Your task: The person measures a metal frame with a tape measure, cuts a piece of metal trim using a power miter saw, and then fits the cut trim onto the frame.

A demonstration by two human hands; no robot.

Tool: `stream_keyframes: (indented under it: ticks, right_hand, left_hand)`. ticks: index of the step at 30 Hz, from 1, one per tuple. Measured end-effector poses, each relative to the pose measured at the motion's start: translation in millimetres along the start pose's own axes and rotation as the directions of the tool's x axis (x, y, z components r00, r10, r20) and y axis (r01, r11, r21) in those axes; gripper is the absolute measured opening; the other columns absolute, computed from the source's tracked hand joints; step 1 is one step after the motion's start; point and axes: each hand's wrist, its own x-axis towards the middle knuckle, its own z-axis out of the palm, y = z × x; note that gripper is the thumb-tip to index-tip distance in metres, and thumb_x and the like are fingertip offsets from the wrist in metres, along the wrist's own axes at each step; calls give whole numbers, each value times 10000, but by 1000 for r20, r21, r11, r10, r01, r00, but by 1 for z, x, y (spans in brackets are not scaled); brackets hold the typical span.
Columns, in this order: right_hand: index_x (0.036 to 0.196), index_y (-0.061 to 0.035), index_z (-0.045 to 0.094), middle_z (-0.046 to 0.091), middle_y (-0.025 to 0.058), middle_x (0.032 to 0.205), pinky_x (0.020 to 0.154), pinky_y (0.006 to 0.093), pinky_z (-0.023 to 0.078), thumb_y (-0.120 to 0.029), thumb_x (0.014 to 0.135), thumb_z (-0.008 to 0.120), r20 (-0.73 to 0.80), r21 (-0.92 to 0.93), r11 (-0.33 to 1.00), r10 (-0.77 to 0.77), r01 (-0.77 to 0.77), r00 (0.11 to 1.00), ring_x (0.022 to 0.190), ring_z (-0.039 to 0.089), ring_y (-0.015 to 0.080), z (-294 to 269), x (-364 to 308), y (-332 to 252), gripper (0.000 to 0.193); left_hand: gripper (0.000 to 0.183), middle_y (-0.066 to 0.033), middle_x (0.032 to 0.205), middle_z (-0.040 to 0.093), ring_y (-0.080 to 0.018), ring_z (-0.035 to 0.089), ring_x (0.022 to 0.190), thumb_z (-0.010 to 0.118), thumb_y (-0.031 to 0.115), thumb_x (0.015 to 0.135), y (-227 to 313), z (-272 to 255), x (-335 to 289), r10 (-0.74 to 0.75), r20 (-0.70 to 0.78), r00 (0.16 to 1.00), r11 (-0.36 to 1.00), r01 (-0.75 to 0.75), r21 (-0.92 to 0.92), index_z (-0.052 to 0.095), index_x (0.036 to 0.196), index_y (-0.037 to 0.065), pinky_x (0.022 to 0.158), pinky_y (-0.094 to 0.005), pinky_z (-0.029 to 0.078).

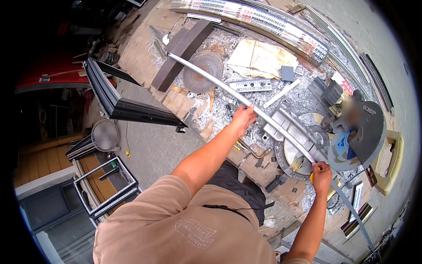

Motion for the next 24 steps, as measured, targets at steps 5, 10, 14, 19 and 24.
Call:
stream_keyframes:
  ticks: [5, 10, 14, 19, 24]
  right_hand:
    - [901, 18, 731, 714, 188, 829, 760, 418, 519, -233, 930, 782, 19, 34, 999, 15, -16, 1000, 776, 678, 310, 2, 2, 0, 257]
    - [898, 21, 725, 712, 163, 813, 751, 403, 515, -216, 937, 780, 0, 77, 997, 10, -10, 1000, 756, 659, 275, 5, 4, 12, 247]
    - [903, 24, 723, 712, 159, 820, 762, 399, 517, -209, 940, 778, 10, 31, 999, 18, -18, 1000, 768, 657, 273, 2, 4, 10, 242]
    - [902, 26, 720, 715, 173, 841, 777, 409, 518, -225, 944, 775, 33, 9, 1000, -1, 1, 999, 795, 670, 286, 1, 5, -1, 261]
    - [910, 20, 733, 728, 187, 846, 775, 417, 530, -256, 941, 776, 30, -6, 1000, -26, 27, 999, 800, 699, 308, 7, 6, 5, 281]
  left_hand:
    - [275, -72, 1251, 653, -265, 643, 1181, 521, 332, 1148, 4, -8, 5, 28, -24, 999, 969, -33, -244, 508, 1336, 131, 1078, -465, 526]
    - [219, -83, 1306, 705, -250, 663, 1154, 469, 307, 1161, 5, -4, 7, 54, 26, 998, 947, -42, -318, 509, 1319, 160, 1067, -503, 517]
    - [249, -75, 1247, 723, -240, 686, 1111, 424, 342, 1170, 3, 10, 7, 64, -101, 993, 968, -86, -236, 507, 1303, 149, 1026, -497, 539]
    - [346, -110, 1205, 726, -250, 709, 1039, 333, 392, 1180, -8, 2, 28, 122, -183, 976, 983, -145, -115, 497, 1292, 109, 946, -504, 589]
    - [423, -142, 1220, 704, -277, 708, 1045, 292, 419, 1178, 1, 6, 23, 86, -172, 981, 988, -105, -109, 484, 1341, 78, 940, -514, 600]
